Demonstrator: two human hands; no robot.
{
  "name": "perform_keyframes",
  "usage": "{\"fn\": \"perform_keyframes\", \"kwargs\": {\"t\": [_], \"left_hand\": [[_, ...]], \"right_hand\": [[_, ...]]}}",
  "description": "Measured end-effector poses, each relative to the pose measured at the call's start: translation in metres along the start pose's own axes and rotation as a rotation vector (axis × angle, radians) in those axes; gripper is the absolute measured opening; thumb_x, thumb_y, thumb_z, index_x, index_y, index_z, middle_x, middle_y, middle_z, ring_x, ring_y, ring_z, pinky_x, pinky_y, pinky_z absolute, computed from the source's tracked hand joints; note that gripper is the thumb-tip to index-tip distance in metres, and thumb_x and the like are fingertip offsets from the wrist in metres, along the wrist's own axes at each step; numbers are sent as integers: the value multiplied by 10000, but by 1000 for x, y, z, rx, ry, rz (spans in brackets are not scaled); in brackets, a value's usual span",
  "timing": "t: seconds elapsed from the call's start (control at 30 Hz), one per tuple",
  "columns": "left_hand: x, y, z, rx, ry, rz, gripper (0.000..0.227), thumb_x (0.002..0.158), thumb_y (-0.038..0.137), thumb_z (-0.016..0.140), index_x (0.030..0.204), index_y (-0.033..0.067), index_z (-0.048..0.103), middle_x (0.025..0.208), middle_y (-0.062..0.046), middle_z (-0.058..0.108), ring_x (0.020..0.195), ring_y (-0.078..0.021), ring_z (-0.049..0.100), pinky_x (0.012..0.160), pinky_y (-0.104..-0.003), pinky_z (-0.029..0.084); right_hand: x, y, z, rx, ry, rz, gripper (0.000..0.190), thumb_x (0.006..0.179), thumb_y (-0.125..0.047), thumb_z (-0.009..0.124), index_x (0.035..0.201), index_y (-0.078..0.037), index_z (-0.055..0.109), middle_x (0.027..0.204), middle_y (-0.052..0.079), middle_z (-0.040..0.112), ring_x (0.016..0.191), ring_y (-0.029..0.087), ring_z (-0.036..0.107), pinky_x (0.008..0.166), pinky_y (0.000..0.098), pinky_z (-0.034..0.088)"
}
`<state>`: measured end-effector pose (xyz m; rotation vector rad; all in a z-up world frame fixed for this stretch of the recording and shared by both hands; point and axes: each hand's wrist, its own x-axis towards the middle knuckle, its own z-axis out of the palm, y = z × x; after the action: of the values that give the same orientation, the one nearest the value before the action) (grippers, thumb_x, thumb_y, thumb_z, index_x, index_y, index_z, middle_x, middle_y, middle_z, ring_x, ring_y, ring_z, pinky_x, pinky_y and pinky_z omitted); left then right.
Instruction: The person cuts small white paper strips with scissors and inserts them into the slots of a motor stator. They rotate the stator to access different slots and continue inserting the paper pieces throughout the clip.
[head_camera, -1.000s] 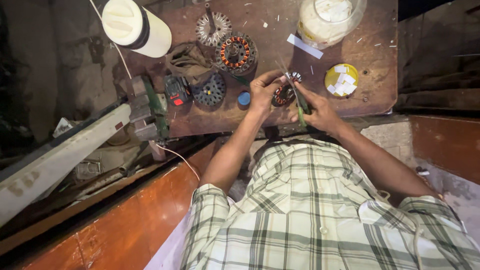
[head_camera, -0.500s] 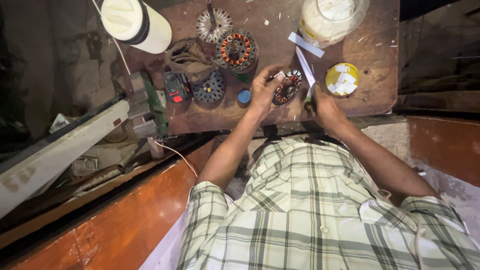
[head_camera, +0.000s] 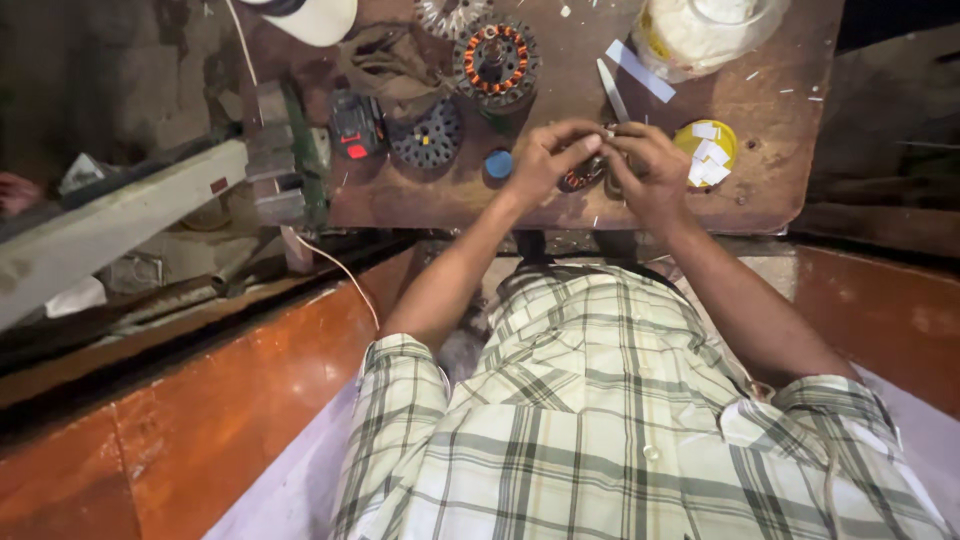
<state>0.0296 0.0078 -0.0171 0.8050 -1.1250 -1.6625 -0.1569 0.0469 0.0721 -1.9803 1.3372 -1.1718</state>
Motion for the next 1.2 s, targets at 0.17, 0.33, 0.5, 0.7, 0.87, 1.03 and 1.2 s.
{"fn": "perform_keyframes", "kwargs": {"t": [0.17, 0.33, 0.5, 0.7, 0.87, 1.03, 1.2], "left_hand": [[-29, -41, 1, 346, 459, 230, 233, 1058, 197, 642, 1224, 57, 729, 1245, -25, 650, 1061, -115, 665, 934, -284, 546], [-45, -88, 10, -200, 410, 4, 339, 1089, 199, 634, 1381, 31, 673, 1244, -43, 682, 1104, -138, 604, 973, -295, 491], [-34, -98, 10, -316, 372, 37, 363, 1066, 228, 633, 1372, 33, 644, 1287, -42, 690, 1153, -140, 637, 1015, -302, 527], [-35, -96, 13, -305, 377, -30, 381, 1086, 210, 631, 1418, 23, 628, 1274, -64, 674, 1087, -149, 607, 947, -303, 500], [-28, -90, 12, -209, 356, 43, 367, 1084, 219, 617, 1380, 2, 634, 1337, -82, 674, 1192, -168, 632, 1058, -313, 506], [-35, -90, 10, -198, 358, 23, 377, 1076, 211, 620, 1389, 1, 618, 1361, -83, 654, 1236, -177, 607, 1080, -312, 481], [-29, -98, 6, -210, 378, 1, 392, 1081, 213, 631, 1406, -4, 617, 1300, -94, 671, 1113, -192, 610, 991, -332, 499]], "right_hand": [[-16, 18, 14, -43, -15, -95, 121, 962, 35, 742, 1060, 36, 672, 1137, 194, 687, 1053, 346, 695, 901, 424, 569], [-17, 35, 34, -58, -156, -278, 144, 945, 29, 736, 1065, 15, 658, 1149, 192, 666, 1061, 366, 681, 904, 444, 576], [-1, 40, 41, -6, -138, 140, 131, 967, -26, 752, 1047, -4, 650, 1140, 183, 649, 933, 311, 717, 793, 396, 594], [-6, 47, 34, -91, -151, -184, 191, 869, -24, 778, 1021, 10, 666, 1060, 179, 664, 954, 371, 675, 833, 436, 564], [-4, 43, 44, 24, 17, 9, 132, 932, 1, 754, 1038, 10, 677, 1089, 162, 676, 981, 326, 703, 844, 407, 578], [-8, 38, 36, -94, -51, -105, 220, 859, 17, 752, 1073, 27, 702, 1135, 178, 663, 1018, 370, 674, 875, 434, 558], [-7, 40, 27, -41, -77, -97, 261, 866, -3, 745, 1125, -5, 712, 1178, 180, 664, 1052, 364, 680, 891, 413, 563]]}}
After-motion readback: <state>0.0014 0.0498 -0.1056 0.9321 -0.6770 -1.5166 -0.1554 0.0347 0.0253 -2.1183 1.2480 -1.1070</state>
